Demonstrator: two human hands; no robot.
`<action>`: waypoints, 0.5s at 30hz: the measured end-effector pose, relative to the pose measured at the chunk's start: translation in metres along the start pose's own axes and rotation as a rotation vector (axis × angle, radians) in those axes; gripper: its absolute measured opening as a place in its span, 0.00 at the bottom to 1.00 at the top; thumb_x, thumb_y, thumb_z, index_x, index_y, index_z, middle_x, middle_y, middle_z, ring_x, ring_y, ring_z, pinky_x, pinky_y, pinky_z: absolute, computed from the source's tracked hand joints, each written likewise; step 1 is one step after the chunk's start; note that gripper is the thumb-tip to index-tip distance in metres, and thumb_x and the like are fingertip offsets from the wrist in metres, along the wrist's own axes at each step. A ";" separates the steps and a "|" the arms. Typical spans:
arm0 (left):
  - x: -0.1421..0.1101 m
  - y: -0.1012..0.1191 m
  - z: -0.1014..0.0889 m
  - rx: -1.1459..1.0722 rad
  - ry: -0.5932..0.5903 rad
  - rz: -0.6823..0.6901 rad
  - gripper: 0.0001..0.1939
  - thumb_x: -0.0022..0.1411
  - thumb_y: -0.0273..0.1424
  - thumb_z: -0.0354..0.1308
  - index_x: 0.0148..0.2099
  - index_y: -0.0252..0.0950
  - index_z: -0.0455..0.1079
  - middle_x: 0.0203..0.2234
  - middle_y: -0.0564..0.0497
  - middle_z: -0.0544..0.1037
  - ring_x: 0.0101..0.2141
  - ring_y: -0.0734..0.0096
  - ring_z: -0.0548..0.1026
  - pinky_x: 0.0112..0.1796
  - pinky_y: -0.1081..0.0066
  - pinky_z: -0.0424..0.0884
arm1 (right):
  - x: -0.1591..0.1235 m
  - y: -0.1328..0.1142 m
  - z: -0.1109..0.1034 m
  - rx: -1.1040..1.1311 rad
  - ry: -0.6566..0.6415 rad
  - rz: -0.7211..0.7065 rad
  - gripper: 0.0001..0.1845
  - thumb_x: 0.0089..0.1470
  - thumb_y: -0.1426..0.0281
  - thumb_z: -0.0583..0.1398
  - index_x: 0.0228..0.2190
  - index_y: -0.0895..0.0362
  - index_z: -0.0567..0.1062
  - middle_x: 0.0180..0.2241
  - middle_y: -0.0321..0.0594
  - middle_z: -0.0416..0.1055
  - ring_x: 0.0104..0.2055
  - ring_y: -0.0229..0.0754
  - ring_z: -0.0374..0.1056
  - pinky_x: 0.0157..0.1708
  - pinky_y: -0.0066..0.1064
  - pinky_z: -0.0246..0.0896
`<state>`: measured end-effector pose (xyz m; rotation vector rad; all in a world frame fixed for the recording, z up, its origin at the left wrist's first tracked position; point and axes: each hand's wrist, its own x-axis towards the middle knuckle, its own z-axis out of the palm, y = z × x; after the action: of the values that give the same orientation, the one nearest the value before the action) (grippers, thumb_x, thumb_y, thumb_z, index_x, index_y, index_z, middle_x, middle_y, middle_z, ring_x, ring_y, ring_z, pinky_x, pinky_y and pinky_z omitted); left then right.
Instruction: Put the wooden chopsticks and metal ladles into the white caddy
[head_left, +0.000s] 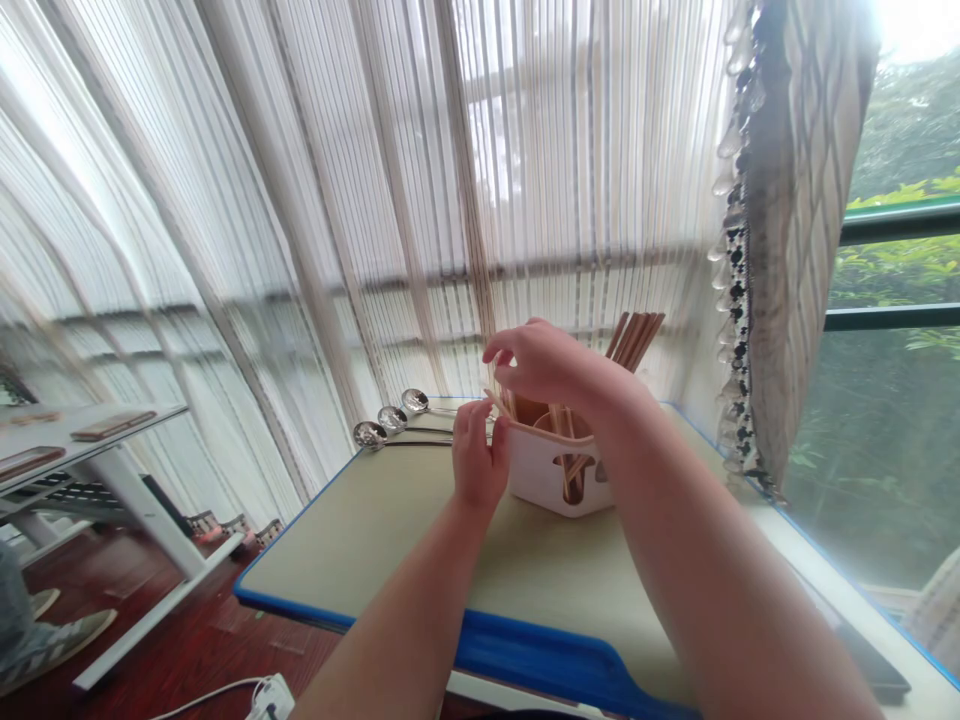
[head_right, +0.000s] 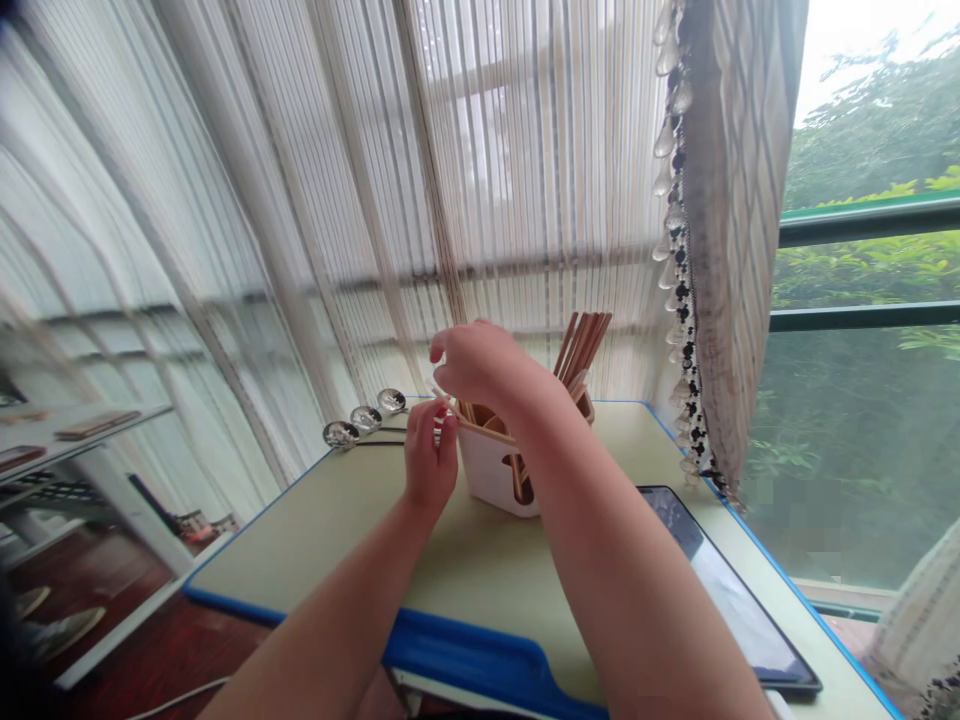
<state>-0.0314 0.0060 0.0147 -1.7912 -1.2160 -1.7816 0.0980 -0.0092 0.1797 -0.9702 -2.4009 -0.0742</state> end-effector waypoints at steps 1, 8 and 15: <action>0.000 0.000 0.001 -0.004 0.018 -0.005 0.11 0.64 0.33 0.47 0.47 0.36 0.64 0.40 0.43 0.68 0.42 0.66 0.68 0.42 0.64 0.67 | -0.002 -0.002 -0.002 -0.004 -0.024 0.002 0.14 0.48 0.73 0.59 0.38 0.53 0.77 0.36 0.43 0.75 0.46 0.50 0.62 0.40 0.37 0.59; 0.003 0.004 0.001 -0.036 0.047 -0.003 0.10 0.63 0.32 0.49 0.44 0.36 0.68 0.38 0.45 0.68 0.40 0.68 0.68 0.41 0.66 0.68 | 0.002 -0.007 0.004 -0.028 -0.141 0.011 0.09 0.48 0.72 0.60 0.33 0.55 0.78 0.32 0.44 0.75 0.39 0.47 0.67 0.31 0.32 0.60; 0.001 0.006 -0.001 -0.060 0.048 -0.034 0.11 0.63 0.31 0.47 0.47 0.36 0.64 0.38 0.45 0.68 0.36 0.70 0.68 0.39 0.66 0.68 | 0.005 0.012 0.000 -0.079 -0.018 0.056 0.08 0.48 0.74 0.59 0.31 0.54 0.78 0.31 0.42 0.74 0.33 0.42 0.66 0.32 0.31 0.58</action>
<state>-0.0271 0.0021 0.0175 -1.7602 -1.1929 -1.8874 0.1027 0.0024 0.1800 -1.0777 -2.4016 -0.1408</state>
